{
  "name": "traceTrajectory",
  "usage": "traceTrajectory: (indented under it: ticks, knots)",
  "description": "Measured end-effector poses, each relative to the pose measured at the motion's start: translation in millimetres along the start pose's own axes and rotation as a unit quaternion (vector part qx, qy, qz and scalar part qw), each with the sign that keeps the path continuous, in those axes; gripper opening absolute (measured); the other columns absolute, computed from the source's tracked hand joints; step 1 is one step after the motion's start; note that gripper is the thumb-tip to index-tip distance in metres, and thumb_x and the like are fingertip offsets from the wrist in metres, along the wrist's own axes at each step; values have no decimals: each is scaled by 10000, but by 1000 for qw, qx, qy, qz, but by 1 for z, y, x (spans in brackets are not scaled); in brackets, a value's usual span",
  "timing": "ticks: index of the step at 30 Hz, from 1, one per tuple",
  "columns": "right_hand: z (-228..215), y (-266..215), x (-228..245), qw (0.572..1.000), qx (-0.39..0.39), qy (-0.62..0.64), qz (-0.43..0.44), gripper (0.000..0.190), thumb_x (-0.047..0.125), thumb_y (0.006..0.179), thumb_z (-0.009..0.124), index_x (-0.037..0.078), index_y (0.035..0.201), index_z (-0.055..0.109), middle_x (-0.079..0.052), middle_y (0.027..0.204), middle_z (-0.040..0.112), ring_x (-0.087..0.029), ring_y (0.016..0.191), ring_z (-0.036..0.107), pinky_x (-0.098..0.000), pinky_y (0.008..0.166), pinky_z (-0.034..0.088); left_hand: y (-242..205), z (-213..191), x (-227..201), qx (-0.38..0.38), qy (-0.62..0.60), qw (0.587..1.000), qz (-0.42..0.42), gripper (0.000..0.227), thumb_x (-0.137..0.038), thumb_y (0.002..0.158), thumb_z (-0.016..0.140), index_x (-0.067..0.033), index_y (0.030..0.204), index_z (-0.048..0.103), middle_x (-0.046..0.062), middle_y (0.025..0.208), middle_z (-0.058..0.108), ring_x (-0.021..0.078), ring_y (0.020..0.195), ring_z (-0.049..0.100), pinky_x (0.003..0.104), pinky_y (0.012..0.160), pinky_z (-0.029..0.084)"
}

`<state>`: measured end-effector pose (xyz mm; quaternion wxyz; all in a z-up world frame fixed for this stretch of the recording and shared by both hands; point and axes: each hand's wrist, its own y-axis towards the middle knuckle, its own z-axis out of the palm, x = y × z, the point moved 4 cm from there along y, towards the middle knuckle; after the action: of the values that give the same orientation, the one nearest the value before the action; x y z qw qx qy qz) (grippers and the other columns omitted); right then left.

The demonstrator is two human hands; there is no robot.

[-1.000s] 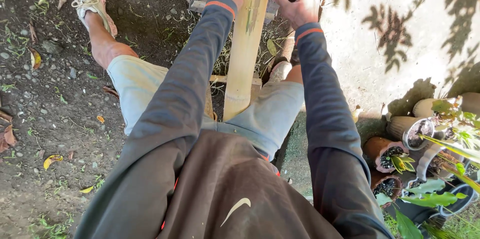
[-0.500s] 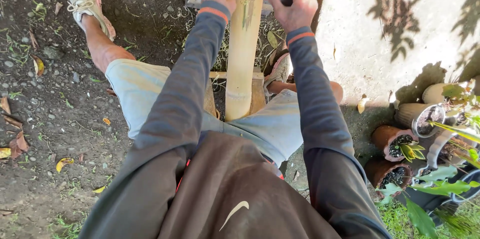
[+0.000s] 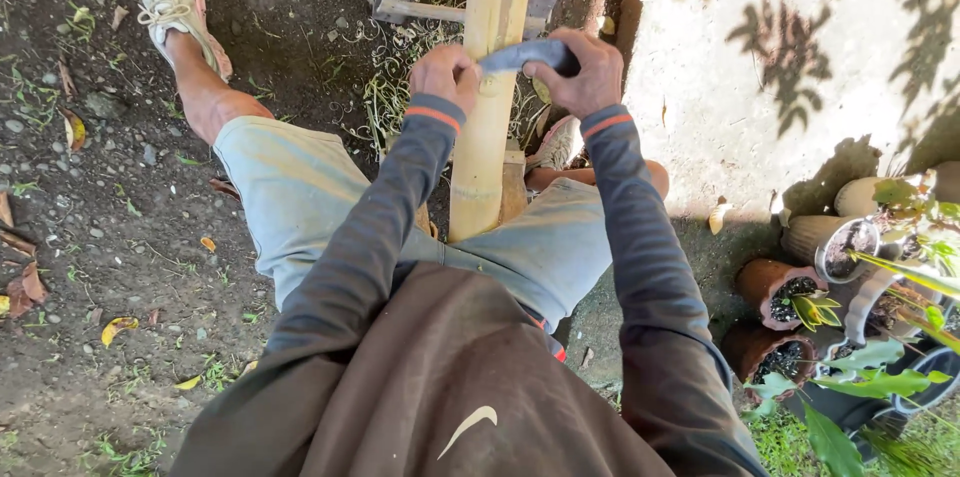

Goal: Shaving and shaping a bamboo stalk using a curved blade tool while holding the stalk between the legs.

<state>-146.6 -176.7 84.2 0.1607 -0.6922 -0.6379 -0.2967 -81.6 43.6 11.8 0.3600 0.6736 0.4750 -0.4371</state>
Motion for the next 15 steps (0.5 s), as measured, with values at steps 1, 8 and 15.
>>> traceTrajectory:
  ticks: [1, 8, 15]
  knots:
    - [2, 7, -7, 1000, 1, 0, -1, 427, 363, 838, 922, 60, 1081, 745, -85, 875, 741, -200, 745, 746, -342, 722, 615, 11, 5, 3, -1, -1, 1000, -1, 128, -63, 802, 758, -61, 782, 631, 103, 769, 641, 293, 672, 659, 429, 632, 533]
    - [0, 69, -10, 989, -130, -78, -4, 452, 392, 791, 996, 84, 993, 734, -126, 813, 724, -300, 749, 712, -410, 725, 567, 106, 12, 2, -52, 65, 996, 35, 153, -104, 816, 813, -60, 797, 668, 141, 813, 668, 334, 778, 665, 454, 699, 531]
    - [13, 67, -21, 974, -208, -84, -36, 504, 373, 759, 1004, 62, 1044, 728, -140, 877, 745, -342, 799, 698, -418, 739, 558, 126, 20, 19, -50, 73, 995, 44, 142, -154, 776, 853, -109, 810, 723, 107, 758, 701, 333, 751, 676, 447, 679, 533]
